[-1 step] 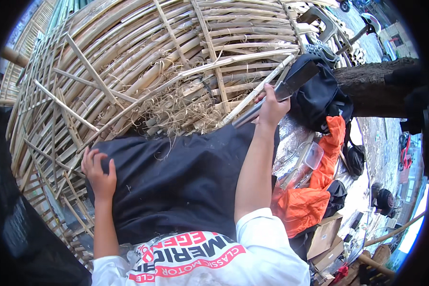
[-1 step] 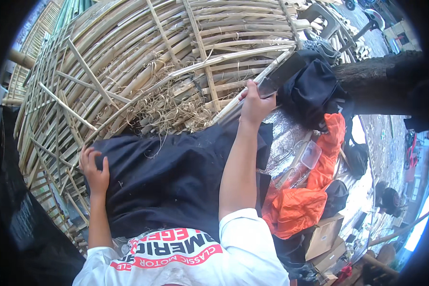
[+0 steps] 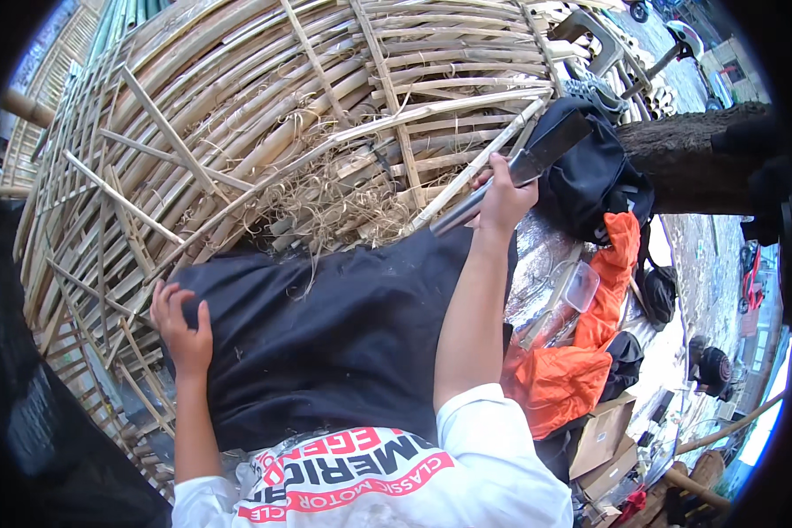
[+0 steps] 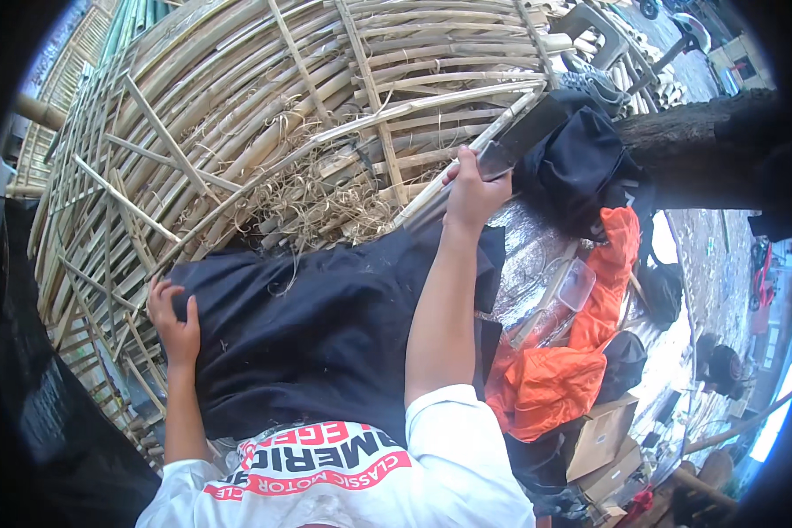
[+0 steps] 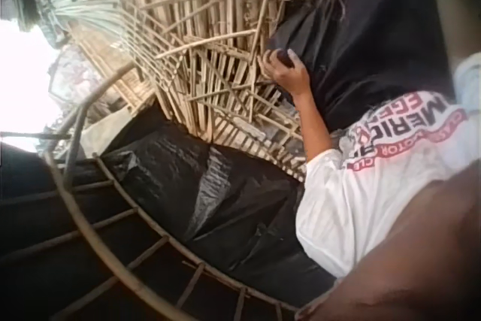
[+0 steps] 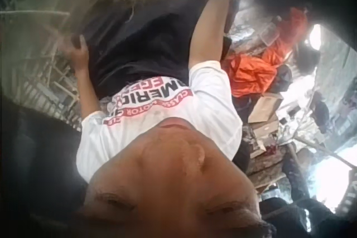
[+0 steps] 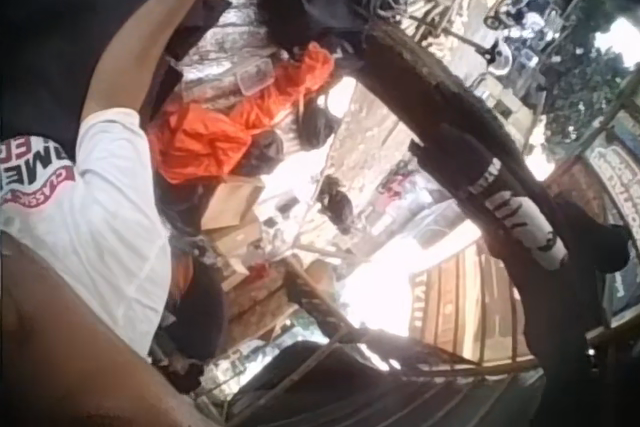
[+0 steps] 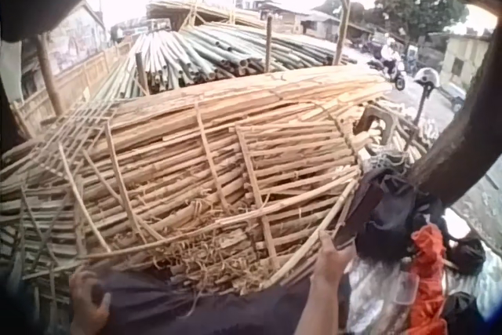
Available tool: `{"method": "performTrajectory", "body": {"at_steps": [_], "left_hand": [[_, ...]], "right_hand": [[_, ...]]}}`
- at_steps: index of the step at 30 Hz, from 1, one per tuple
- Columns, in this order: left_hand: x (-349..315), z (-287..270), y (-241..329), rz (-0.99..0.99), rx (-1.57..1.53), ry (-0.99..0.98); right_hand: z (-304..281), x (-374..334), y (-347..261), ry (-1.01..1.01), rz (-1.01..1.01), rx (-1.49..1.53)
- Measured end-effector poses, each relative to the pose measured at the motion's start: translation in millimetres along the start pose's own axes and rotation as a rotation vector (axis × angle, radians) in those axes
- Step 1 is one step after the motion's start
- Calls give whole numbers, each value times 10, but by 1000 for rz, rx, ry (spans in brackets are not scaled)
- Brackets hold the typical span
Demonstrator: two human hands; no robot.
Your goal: The person shaves a thin strip of bamboo with a knife, wraps a wire around it, and continues to shave the material.
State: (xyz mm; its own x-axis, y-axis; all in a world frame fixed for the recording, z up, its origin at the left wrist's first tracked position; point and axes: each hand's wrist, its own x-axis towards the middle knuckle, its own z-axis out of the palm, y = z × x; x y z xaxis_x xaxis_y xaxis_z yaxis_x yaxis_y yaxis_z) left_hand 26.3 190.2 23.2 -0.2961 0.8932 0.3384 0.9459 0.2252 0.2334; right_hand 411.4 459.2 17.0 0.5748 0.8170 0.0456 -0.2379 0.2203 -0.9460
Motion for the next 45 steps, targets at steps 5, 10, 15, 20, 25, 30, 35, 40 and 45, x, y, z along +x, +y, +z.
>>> {"method": "performTrajectory", "body": {"at_steps": [5,10,15,20,25,30,35,40,45], "left_hand": [[-664,-3,-806,-369,-420,74],[-2011,196,-1439,-885,-663,-70],[-2594,385,-1610,-994,-483,-127],[-3332,400,-1804,-1002,-327,-476],[-3213,108,-2082,-899,-418,-295],[-1863,-305,-1733,-731,-374,281],[-383,-536,-740,-212,-290,212],[776,-69,422,259,-366,19],[1509,598,989,350,-328,-196]], "right_hand": [[-166,57,-229,39,17,39],[-362,127,-319,104,-48,61],[-556,172,-391,153,-19,56],[-621,236,-315,152,14,6],[-858,362,-32,68,88,-217],[-738,257,-46,24,67,-316],[-580,191,5,-43,36,-405],[-710,270,137,-142,58,-516],[-717,302,182,-119,86,-540]]}}
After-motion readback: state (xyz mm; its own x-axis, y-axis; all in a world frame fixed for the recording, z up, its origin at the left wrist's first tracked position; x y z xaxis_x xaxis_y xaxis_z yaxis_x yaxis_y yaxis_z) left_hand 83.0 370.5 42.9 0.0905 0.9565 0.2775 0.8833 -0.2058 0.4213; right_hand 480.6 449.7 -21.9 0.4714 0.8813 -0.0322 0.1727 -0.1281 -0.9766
